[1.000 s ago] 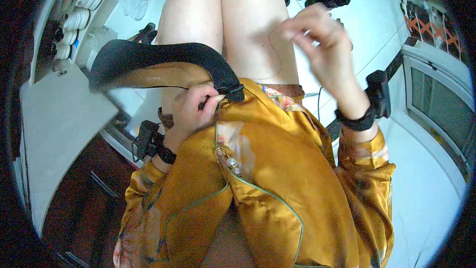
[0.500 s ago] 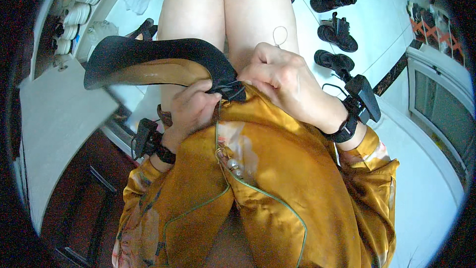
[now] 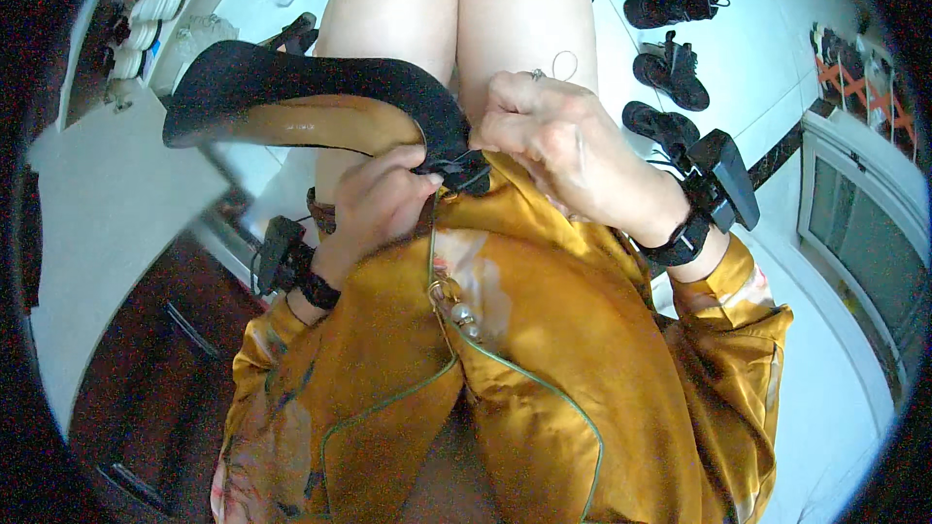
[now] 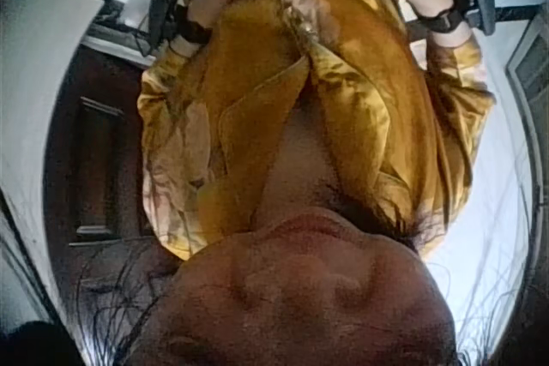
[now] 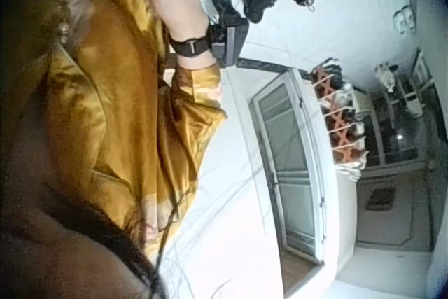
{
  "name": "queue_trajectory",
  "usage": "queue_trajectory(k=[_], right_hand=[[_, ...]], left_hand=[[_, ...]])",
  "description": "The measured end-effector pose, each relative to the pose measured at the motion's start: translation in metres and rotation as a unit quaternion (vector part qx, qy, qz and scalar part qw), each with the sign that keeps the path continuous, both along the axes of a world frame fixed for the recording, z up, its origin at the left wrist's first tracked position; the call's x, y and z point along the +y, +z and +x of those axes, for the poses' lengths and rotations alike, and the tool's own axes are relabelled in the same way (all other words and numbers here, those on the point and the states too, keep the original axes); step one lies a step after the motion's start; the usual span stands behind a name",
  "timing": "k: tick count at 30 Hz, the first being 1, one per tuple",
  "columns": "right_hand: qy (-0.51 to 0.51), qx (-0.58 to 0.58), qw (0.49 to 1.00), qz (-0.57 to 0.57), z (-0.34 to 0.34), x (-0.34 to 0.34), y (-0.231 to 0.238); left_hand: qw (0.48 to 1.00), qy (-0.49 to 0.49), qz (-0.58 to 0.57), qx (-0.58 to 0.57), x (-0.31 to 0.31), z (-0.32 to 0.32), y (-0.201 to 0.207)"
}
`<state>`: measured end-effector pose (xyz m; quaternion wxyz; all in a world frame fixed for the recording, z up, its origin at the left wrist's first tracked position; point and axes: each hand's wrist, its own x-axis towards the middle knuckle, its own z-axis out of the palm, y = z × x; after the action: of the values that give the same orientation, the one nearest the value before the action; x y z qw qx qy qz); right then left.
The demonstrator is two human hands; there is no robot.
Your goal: Sewing a black bow or buckle onto a high-heeled shoe.
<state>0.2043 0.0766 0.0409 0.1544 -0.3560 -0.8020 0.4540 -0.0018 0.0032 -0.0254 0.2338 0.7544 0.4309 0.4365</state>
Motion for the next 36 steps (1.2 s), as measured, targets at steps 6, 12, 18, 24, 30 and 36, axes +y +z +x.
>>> queue_trajectory(k=[6,12,18,24,30,36], right_hand=[[0.042,-0.025,0.999,0.015,0.003,0.005,0.0],[0.057,-0.01,0.998,0.029,0.0,0.003,-0.003],[0.073,-0.037,0.992,0.098,-0.002,-0.003,0.0],[0.065,-0.036,0.989,0.129,-0.004,-0.008,0.002],[0.038,-0.038,0.991,0.124,-0.002,-0.011,-0.003],[-0.032,0.002,0.999,-0.025,-0.005,-0.015,-0.005]], left_hand=[[1.0,-0.011,-0.022,0.013,0.001,0.0,0.003],[1.0,-0.001,-0.029,0.002,0.0,-0.002,0.007],[0.999,-0.021,-0.043,-0.022,0.002,-0.001,0.01],[0.998,-0.029,-0.041,-0.03,0.002,0.001,0.009],[0.997,-0.032,-0.05,-0.043,0.006,0.003,0.013],[0.988,-0.058,-0.136,-0.055,0.012,-0.003,0.02]])
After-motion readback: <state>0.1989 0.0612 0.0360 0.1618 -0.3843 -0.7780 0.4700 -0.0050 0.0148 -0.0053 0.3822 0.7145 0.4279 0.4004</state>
